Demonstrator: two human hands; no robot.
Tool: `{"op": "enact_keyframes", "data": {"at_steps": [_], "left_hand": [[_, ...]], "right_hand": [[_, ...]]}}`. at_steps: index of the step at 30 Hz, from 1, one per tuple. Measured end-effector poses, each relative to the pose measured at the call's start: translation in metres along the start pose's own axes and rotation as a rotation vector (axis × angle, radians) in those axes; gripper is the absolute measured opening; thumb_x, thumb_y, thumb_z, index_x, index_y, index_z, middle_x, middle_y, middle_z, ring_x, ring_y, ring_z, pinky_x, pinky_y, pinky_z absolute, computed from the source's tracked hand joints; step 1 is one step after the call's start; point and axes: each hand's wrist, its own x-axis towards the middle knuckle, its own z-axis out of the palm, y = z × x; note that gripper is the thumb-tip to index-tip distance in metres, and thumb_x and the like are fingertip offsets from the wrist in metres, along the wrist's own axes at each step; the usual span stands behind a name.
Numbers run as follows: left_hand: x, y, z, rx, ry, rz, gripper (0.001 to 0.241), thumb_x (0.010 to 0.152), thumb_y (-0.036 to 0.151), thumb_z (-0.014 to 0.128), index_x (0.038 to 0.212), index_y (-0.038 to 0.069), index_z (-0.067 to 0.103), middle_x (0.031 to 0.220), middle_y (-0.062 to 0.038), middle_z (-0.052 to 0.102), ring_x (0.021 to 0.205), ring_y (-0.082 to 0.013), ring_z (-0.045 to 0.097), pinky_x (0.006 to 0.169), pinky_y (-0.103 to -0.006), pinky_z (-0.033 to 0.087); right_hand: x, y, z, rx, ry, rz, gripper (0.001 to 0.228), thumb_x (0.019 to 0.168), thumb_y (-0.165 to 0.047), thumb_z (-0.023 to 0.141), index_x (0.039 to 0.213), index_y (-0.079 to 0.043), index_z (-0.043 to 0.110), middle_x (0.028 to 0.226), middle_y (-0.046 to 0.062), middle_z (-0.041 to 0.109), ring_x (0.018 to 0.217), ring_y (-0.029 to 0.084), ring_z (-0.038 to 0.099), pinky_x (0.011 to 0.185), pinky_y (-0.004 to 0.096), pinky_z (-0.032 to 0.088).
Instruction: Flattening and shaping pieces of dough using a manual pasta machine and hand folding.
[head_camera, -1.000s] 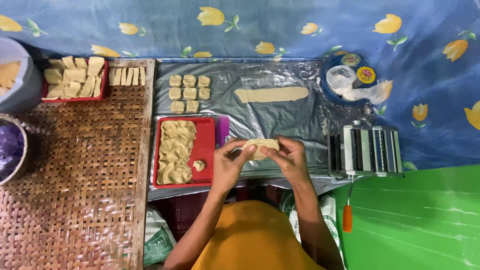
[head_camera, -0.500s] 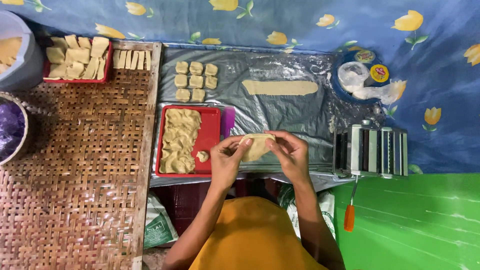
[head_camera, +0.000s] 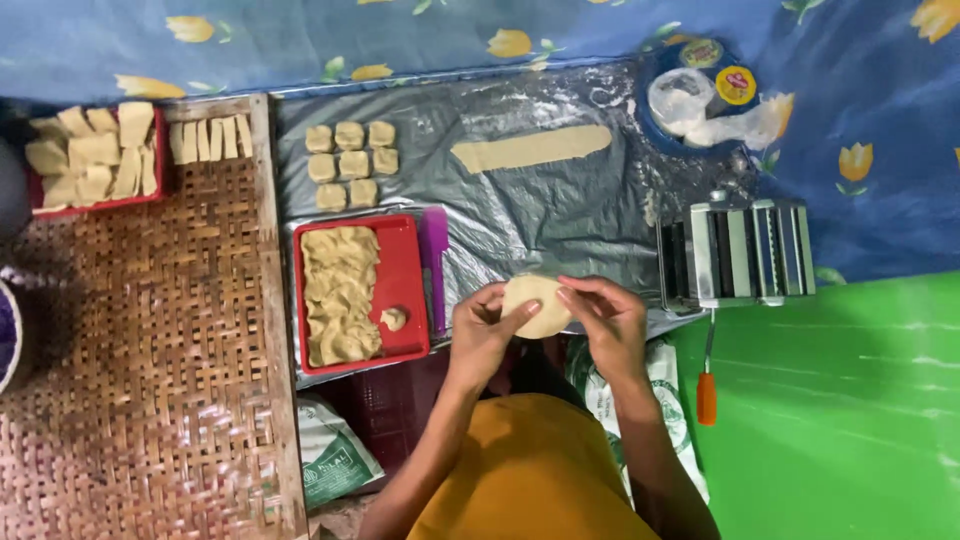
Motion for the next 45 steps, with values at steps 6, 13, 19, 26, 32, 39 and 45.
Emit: {"op": "enact_keyframes", "data": {"at_steps": [6, 13, 19, 26, 32, 39, 45], "left_hand": [[-0.001, -0.015, 0.019, 0.089, -0.051, 0.034, 0.018, 0.089, 0.008, 0.079, 0.105, 0.0, 0.077, 0.079, -0.006, 0.075, 0.075, -0.0091, 0.066, 0.075, -0.0281, 0.06], [0.012, -0.051, 0.025, 0.128, -0.165, 0.019, 0.036, 0.108, 0.021, 0.054, 0.085, 0.007, 0.077, 0.072, -0.003, 0.071, 0.072, -0.0076, 0.061, 0.076, -0.028, 0.055], [-0.006, -0.034, 0.073, 0.27, -0.143, 0.074, 0.028, 0.103, 0.014, 0.062, 0.082, 0.007, 0.078, 0.065, 0.0, 0.067, 0.065, -0.0073, 0.056, 0.067, -0.0241, 0.052], [-0.003, -0.062, 0.105, 0.3, -0.095, -0.026, 0.028, 0.101, 0.024, 0.068, 0.081, 0.008, 0.079, 0.067, -0.001, 0.068, 0.063, -0.0078, 0.058, 0.06, -0.023, 0.051], [-0.002, -0.084, 0.134, 0.299, -0.176, -0.148, 0.023, 0.097, 0.031, 0.072, 0.091, 0.01, 0.08, 0.076, -0.004, 0.071, 0.069, -0.0104, 0.063, 0.065, -0.025, 0.055], [-0.024, -0.11, 0.165, 0.197, -0.372, -0.231, 0.022, 0.089, 0.016, 0.079, 0.104, -0.001, 0.078, 0.085, -0.009, 0.074, 0.08, -0.0156, 0.066, 0.079, -0.0325, 0.058], [-0.017, -0.099, 0.191, 0.293, -0.43, -0.018, 0.013, 0.088, 0.009, 0.081, 0.098, 0.0, 0.078, 0.074, -0.006, 0.072, 0.075, -0.0103, 0.062, 0.074, -0.0272, 0.056]], "right_hand": [[-0.005, 0.014, -0.03, -0.003, 0.075, -0.003, 0.019, 0.084, 0.001, 0.082, 0.102, 0.007, 0.077, 0.089, 0.019, 0.076, 0.083, 0.013, 0.066, 0.078, 0.031, 0.059], [-0.009, 0.034, -0.067, 0.109, 0.196, 0.051, 0.022, 0.086, -0.002, 0.078, 0.107, 0.004, 0.076, 0.089, 0.012, 0.073, 0.079, 0.011, 0.067, 0.077, 0.024, 0.057], [-0.017, 0.044, -0.095, 0.171, 0.248, 0.078, 0.023, 0.083, -0.004, 0.081, 0.104, 0.005, 0.076, 0.087, 0.013, 0.074, 0.078, 0.012, 0.068, 0.074, 0.025, 0.058], [-0.022, 0.025, -0.129, 0.266, 0.138, 0.126, 0.052, 0.085, -0.007, 0.079, 0.132, 0.006, 0.063, 0.095, 0.013, 0.073, 0.084, 0.014, 0.072, 0.079, 0.028, 0.061], [-0.026, 0.026, -0.168, 0.203, 0.19, 0.195, 0.026, 0.085, -0.006, 0.083, 0.108, 0.004, 0.077, 0.094, 0.014, 0.077, 0.082, 0.012, 0.068, 0.076, 0.028, 0.059], [-0.036, 0.054, -0.218, 0.535, 0.355, 0.197, 0.021, 0.093, -0.007, 0.07, 0.11, 0.005, 0.069, 0.102, 0.019, 0.073, 0.091, 0.027, 0.073, 0.086, 0.041, 0.061], [-0.034, 0.074, -0.242, 0.544, 0.272, 0.132, 0.034, 0.086, -0.011, 0.075, 0.113, 0.001, 0.058, 0.102, 0.017, 0.073, 0.094, 0.026, 0.073, 0.086, 0.039, 0.06]]}}
